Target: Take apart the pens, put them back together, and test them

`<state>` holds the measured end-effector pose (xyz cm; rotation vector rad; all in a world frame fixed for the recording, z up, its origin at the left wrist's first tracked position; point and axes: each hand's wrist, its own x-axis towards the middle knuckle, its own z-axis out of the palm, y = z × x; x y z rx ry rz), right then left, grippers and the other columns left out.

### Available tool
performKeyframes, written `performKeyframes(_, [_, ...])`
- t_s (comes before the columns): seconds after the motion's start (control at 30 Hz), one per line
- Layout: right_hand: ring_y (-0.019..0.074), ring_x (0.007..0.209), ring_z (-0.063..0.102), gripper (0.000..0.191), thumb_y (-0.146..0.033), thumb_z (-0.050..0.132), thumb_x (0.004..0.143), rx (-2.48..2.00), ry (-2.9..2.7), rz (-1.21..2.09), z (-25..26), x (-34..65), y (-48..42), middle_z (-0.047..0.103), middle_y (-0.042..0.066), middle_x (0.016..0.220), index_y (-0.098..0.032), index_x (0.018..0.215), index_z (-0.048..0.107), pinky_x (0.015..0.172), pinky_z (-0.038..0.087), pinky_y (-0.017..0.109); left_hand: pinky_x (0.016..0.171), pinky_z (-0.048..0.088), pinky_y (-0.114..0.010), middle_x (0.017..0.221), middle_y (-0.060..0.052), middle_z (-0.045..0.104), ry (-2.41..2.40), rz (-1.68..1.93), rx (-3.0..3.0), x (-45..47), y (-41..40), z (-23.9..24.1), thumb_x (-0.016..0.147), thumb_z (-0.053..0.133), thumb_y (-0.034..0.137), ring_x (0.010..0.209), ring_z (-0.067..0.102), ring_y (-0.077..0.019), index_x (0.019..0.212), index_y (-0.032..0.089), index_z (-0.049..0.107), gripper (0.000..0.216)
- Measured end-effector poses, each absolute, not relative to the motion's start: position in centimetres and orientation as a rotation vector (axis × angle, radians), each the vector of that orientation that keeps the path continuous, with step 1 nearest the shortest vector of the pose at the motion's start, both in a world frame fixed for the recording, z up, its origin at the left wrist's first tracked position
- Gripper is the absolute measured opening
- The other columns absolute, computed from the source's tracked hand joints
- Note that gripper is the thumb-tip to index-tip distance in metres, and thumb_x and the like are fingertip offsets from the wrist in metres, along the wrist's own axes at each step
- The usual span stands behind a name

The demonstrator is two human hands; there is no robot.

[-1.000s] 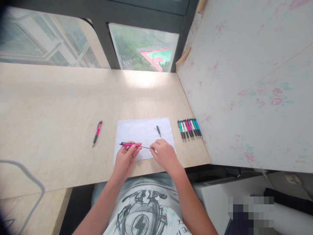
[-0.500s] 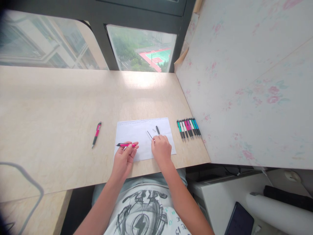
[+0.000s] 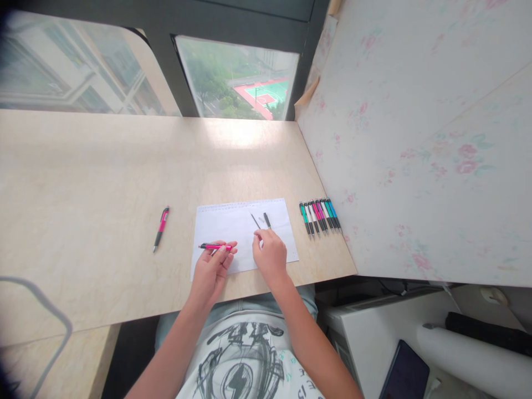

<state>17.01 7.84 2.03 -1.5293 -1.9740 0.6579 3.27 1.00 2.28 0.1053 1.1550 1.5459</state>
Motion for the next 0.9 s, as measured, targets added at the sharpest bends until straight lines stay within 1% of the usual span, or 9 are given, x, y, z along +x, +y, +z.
performKeyframes(0.1, [0.017, 0.074, 0.063, 0.02, -0.024, 0.05, 0.088, -1.387, -1.777, 1.056, 1.9, 16.8, 7.5, 0.07, 0.004, 0.087, -0.02, 0.093, 0.07, 0.073, 0.049, 0.031, 0.076, 0.053, -0.021, 0.102, -0.007, 0.072, 1.155, 1.554, 0.12, 3.4, 1.1, 2.4, 0.072, 0.079, 0.024, 0.08, 0.069, -0.0114, 0.095, 0.015, 0.065, 0.028])
performKeyframes(0.2, [0.0185, 0.081, 0.067, 0.022, -0.031, 0.054, 0.087, -1.304, -1.307, 1.492, 1.9, 16.1, 6.8, 0.071, 0.006, 0.092, -0.019, 0.097, 0.069, 0.073, 0.054, 0.032, 0.076, 0.052, -0.021, 0.092, -0.003, 0.069, 1.17, 1.567, 0.118, 3.5, 1.2, 2.7, 0.071, 0.079, 0.023, 0.08, 0.068, -0.0118, 0.091, 0.016, 0.066, 0.026])
performKeyframes(0.23, [0.019, 0.086, 0.068, 0.022, -0.033, 0.056, 0.085, -1.262, -1.115, 1.606, 2.0, 15.7, 6.4, 0.071, 0.007, 0.095, -0.019, 0.097, 0.069, 0.078, 0.055, 0.033, 0.075, 0.052, -0.022, 0.09, -0.002, 0.068, 1.177, 1.564, 0.127, 3.6, 1.2, 2.8, 0.07, 0.079, 0.024, 0.079, 0.068, -0.012, 0.091, 0.016, 0.066, 0.026])
performKeyframes(0.3, [0.0202, 0.098, 0.068, 0.02, -0.031, 0.063, 0.081, -1.128, -0.773, 1.797, 2.4, 15.0, 5.8, 0.071, 0.008, 0.102, -0.018, 0.095, 0.068, 0.092, 0.052, 0.037, 0.069, 0.051, -0.022, 0.086, -0.001, 0.066, 1.205, 1.544, 0.192, 3.6, 1.2, 3.0, 0.071, 0.079, 0.027, 0.073, 0.065, -0.011, 0.092, 0.016, 0.065, 0.028])
performKeyframes(0.37, [0.0212, 0.104, 0.067, 0.018, -0.026, 0.067, 0.077, -1.014, -0.54, 1.956, 3.0, 14.3, 5.2, 0.072, 0.009, 0.103, -0.017, 0.091, 0.069, 0.099, 0.049, 0.039, 0.06, 0.047, -0.021, 0.083, -0.001, 0.066, 1.292, 1.512, 0.324, 3.6, 1.2, 3.1, 0.073, 0.077, 0.031, 0.064, 0.06, -0.0093, 0.095, 0.017, 0.066, 0.029])
performKeyframes(0.47, [0.02, 0.104, 0.066, 0.017, -0.021, 0.067, 0.074, -0.932, -0.399, 2.046, 3.8, 13.6, 5.0, 0.072, 0.009, 0.103, -0.016, 0.091, 0.069, 0.105, 0.046, 0.038, 0.056, 0.043, -0.022, 0.084, -0.002, 0.067, 1.505, 1.459, 0.563, 3.6, 1.2, 3.1, 0.075, 0.075, 0.032, 0.061, 0.056, -0.0101, 0.098, 0.019, 0.068, 0.027])
performKeyframes(0.6, [0.0173, 0.103, 0.065, 0.019, -0.015, 0.063, 0.073, -0.943, -0.339, 2.063, 3.9, 13.4, 5.3, 0.072, 0.008, 0.1, -0.015, 0.091, 0.07, 0.106, 0.044, 0.034, 0.061, 0.043, -0.024, 0.082, -0.002, 0.068, 1.658, 1.401, 0.767, 3.7, 1.3, 3.2, 0.075, 0.076, 0.027, 0.063, 0.055, -0.013, 0.093, 0.02, 0.07, 0.02])
performKeyframes(0.8, [0.0158, 0.098, 0.066, 0.023, -0.014, 0.064, 0.073, -0.887, -0.436, 2.07, 3.3, 13.3, 5.2, 0.073, 0.003, 0.096, -0.018, 0.094, 0.072, 0.104, 0.046, 0.034, 0.074, 0.046, -0.027, 0.096, -0.005, 0.068, 1.781, 1.31, 1.005, 4.1, 1.4, 3.1, 0.079, 0.071, 0.028, 0.082, 0.059, -0.0193, 0.1, 0.023, 0.069, 0.022])
performKeyframes(0.9, [0.0161, 0.099, 0.066, 0.023, -0.015, 0.065, 0.073, -0.889, -0.495, 2.045, 3.2, 13.2, 5.0, 0.073, 0.003, 0.098, -0.02, 0.095, 0.073, 0.103, 0.047, 0.035, 0.073, 0.046, -0.027, 0.091, -0.004, 0.068, 1.833, 1.278, 1.044, 4.0, 1.4, 3.0, 0.082, 0.068, 0.03, 0.079, 0.06, -0.0188, 0.102, 0.023, 0.068, 0.022])
